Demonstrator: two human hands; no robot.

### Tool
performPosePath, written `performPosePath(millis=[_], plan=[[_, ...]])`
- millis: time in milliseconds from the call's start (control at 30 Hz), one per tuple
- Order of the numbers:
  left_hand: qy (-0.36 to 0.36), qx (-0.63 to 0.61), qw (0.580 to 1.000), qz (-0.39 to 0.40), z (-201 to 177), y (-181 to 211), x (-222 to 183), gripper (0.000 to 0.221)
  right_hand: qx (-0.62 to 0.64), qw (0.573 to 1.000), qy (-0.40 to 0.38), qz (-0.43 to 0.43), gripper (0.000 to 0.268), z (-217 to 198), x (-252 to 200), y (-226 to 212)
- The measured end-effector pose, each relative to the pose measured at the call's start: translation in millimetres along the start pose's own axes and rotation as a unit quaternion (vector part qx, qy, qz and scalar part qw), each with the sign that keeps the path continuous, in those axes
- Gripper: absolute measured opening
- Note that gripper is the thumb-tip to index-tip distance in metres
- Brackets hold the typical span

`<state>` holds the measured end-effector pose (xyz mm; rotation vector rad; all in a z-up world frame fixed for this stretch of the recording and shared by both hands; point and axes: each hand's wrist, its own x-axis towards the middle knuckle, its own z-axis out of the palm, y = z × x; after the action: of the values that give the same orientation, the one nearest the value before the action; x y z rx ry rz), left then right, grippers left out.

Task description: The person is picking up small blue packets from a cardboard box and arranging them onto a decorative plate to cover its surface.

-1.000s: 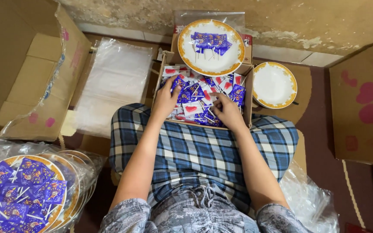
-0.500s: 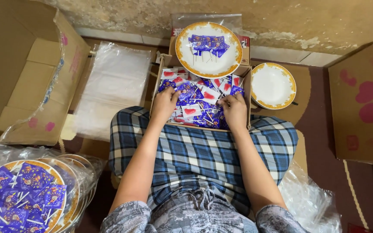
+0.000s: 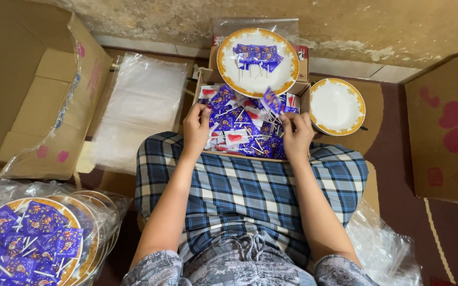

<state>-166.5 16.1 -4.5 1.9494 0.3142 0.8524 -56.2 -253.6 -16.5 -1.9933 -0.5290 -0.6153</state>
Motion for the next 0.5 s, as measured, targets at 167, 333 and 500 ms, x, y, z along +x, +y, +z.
performPosePath(millis=[167,333,500], plan=[[0.031,0.053,0.995,0.079,5,26,22,0.021,-0.038,0.999,0.003,0.034,0.012,-5,31,-9],[0.065,0.155,0.976,0.136,34,20,57,0.025,-0.1,0.992,-0.071,0.033,0.02,7,79,13],[0.053,0.192,0.976,0.083,47,29,80,0.028,-0.152,0.98,-0.121,-0.042,0.02,31,126,37]])
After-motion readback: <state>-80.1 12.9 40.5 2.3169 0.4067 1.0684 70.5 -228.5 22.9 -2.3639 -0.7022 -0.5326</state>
